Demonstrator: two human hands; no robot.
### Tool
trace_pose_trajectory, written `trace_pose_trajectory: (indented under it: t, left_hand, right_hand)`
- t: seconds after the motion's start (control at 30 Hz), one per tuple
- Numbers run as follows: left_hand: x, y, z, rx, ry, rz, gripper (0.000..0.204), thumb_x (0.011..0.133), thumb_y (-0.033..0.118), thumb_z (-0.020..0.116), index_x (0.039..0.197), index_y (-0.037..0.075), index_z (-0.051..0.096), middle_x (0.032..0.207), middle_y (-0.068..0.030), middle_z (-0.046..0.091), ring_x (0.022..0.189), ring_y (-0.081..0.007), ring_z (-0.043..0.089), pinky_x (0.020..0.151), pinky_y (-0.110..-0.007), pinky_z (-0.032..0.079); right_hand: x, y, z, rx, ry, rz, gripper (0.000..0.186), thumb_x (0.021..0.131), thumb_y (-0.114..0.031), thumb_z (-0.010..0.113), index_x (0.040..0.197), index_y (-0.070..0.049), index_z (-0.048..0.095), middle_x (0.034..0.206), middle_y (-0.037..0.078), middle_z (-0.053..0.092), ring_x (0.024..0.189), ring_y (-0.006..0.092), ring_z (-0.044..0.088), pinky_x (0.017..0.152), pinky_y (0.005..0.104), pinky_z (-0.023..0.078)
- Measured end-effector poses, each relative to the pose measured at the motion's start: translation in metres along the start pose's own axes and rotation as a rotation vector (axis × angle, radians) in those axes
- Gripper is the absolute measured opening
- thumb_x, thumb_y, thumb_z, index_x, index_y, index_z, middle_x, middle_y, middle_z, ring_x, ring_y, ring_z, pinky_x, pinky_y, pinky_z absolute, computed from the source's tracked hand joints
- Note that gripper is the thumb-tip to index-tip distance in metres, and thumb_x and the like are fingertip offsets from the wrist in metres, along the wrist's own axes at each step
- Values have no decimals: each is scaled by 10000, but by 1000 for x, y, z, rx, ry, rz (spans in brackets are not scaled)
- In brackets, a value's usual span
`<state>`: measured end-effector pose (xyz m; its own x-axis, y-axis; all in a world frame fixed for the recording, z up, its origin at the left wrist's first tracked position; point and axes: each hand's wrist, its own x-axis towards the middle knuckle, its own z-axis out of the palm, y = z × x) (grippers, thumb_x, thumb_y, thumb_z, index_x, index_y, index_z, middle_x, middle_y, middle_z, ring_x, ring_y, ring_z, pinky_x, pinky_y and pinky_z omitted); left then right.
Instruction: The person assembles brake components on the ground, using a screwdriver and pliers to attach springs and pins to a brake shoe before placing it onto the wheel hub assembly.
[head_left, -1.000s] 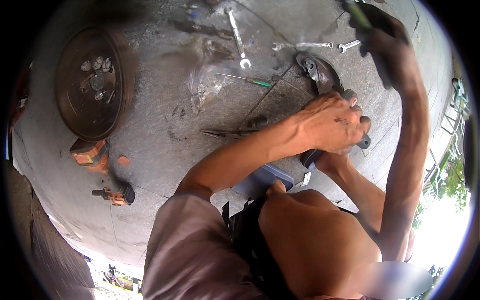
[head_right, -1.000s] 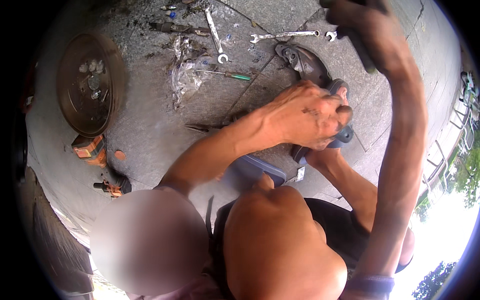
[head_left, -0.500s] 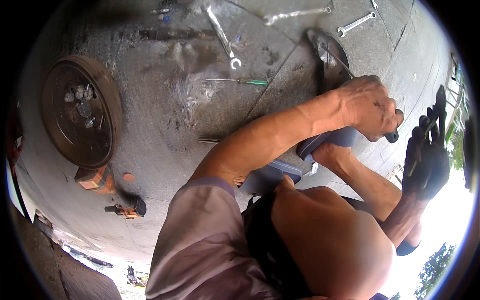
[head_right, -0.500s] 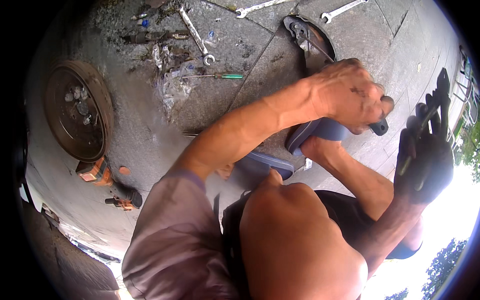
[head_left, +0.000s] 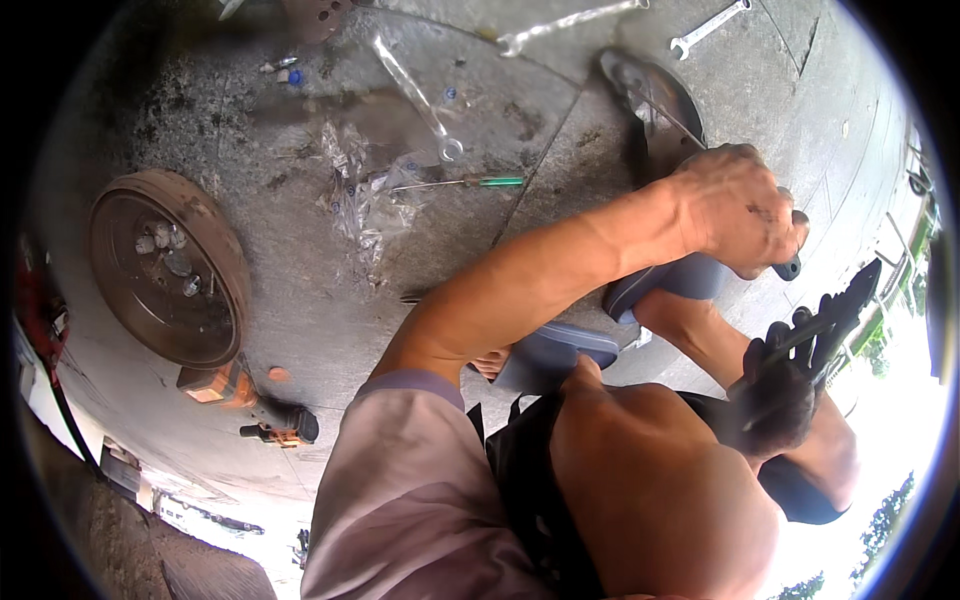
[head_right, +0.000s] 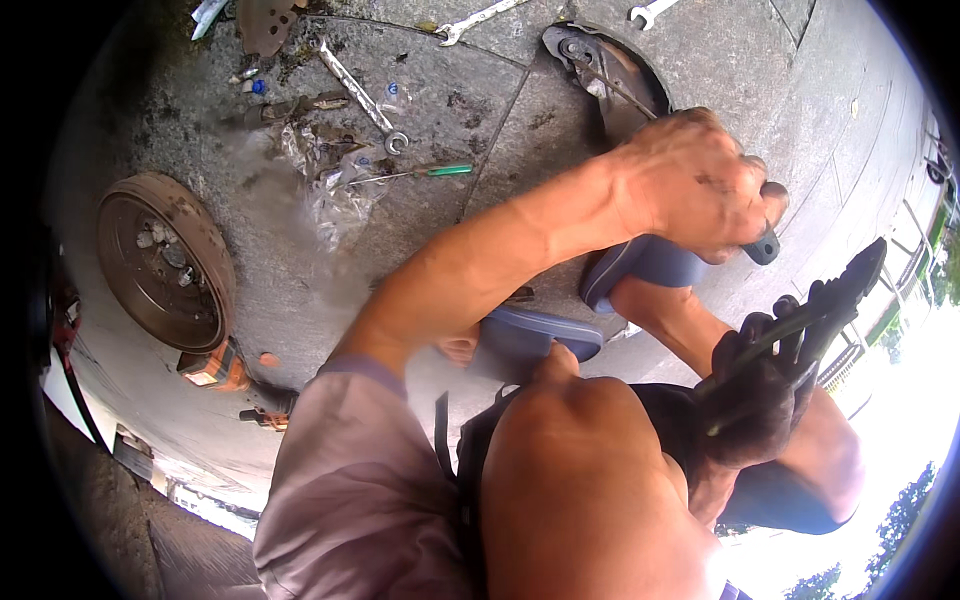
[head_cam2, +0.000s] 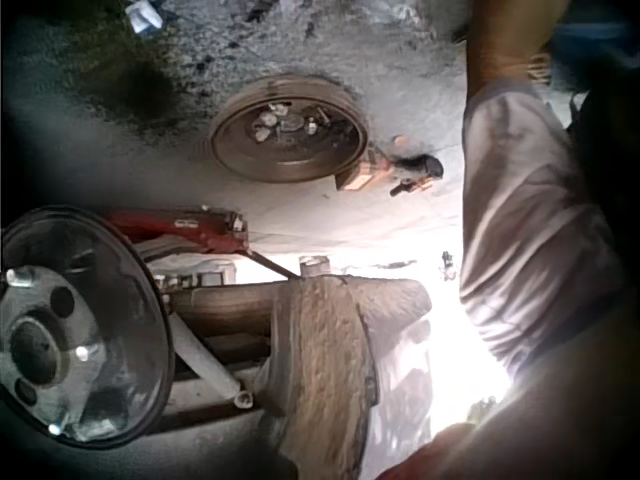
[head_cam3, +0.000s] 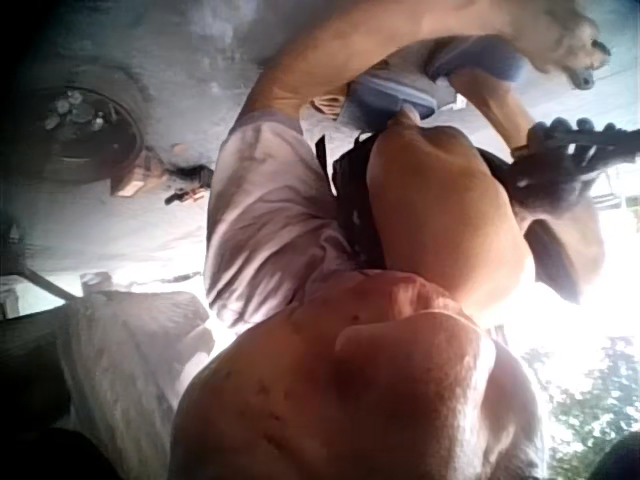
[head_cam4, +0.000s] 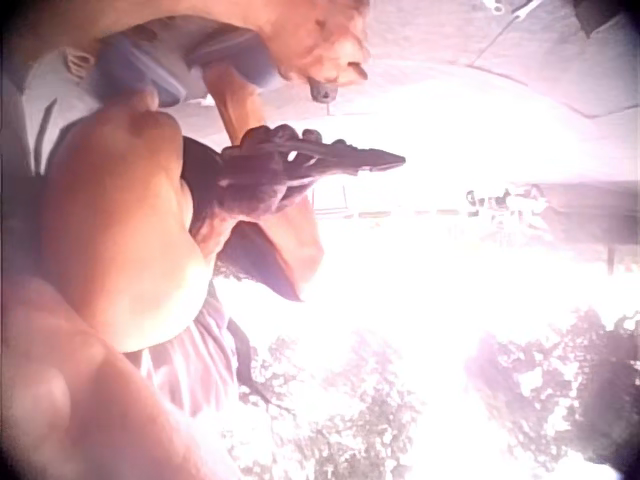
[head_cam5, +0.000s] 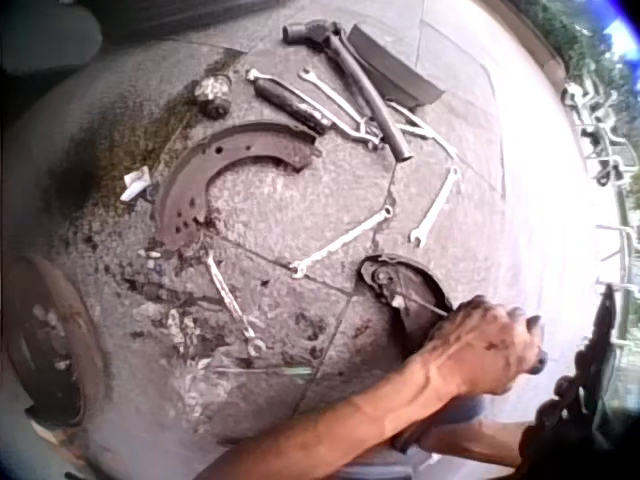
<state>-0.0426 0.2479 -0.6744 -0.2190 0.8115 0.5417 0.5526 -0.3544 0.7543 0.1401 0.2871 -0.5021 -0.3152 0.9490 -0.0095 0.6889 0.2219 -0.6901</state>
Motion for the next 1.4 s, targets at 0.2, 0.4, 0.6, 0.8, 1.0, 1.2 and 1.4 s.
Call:
trace_pose_trajectory:
  t: [0.2, 0.4, 0.6, 0.8, 1.0, 1.2, 1.4]
  left_hand:
    - [5, -1, 2, -3, -78, -13, 112, 667, 181, 649, 662, 92, 580, 652, -143, 691, 642, -344, 721, 633, -454, 590]
    - [12, -1, -4, 26, -205, -81, 145, 626, 139, 678, 712, 47, 607, 645, -150, 688, 670, -355, 730, 684, -461, 597]
    - [12, -4, 1, 60, -179, -75, 264, 702, 266, 764, 829, 57, 664, 764, -148, 716, 769, -342, 742, 731, -452, 595]
    - [10, 0, 24, 106, -53, -72, 276, 812, 315, 721, 934, 70, 691, 1053, -181, 702, 986, -339, 708, 901, -469, 548]
    - [6, -9, 59, 112, 177, -215, 158, 855, 216, 597, 797, 75, 640, 928, -164, 703, 791, -341, 705, 699, -474, 577]
    - [11, -11, 58, 186, 260, -61, 184, 837, 205, 596, 705, 76, 593, 820, -153, 698, 658, -330, 699, 580, -463, 580]
    - [13, -10, 55, -28, 335, -224, 258, 875, 239, 563, 738, 46, 665, 780, -202, 701, 664, -354, 707, 630, -455, 596]
  right_hand:
    - [-9, 4, 0, 53, 31, 65, 296, 935, -113, 595, 1207, 5, 593, 1312, 122, 630, 1013, 180, 662, 729, 281, 538]
    - [-19, 5, 1, 70, 36, 96, 332, 925, -109, 597, 1232, 13, 568, 1312, 130, 618, 1009, 184, 655, 716, 281, 535]
    - [-27, 5, -1, 67, 48, 122, 369, 914, -105, 599, 1257, 21, 543, 1312, 137, 607, 1005, 189, 648, 703, 280, 531]
    - [-30, 5, -5, 76, 62, 139, 408, 904, -102, 601, 1282, 29, 519, 1312, 145, 596, 1001, 193, 642, 691, 279, 527]
    - [-29, 6, -6, 90, 70, 149, 448, 894, -98, 604, 1307, 37, 494, 1312, 153, 584, 997, 197, 635, 678, 278, 523]
    - [-30, 6, -7, 106, 81, 160, 489, 883, -94, 606, 1332, 45, 469, 1312, 160, 573, 993, 201, 628, 666, 277, 520]
    - [-30, 8, -9, 131, 91, 170, 530, 873, -90, 608, 1357, 53, 444, 1311, 168, 561, 989, 206, 621, 653, 277, 516]
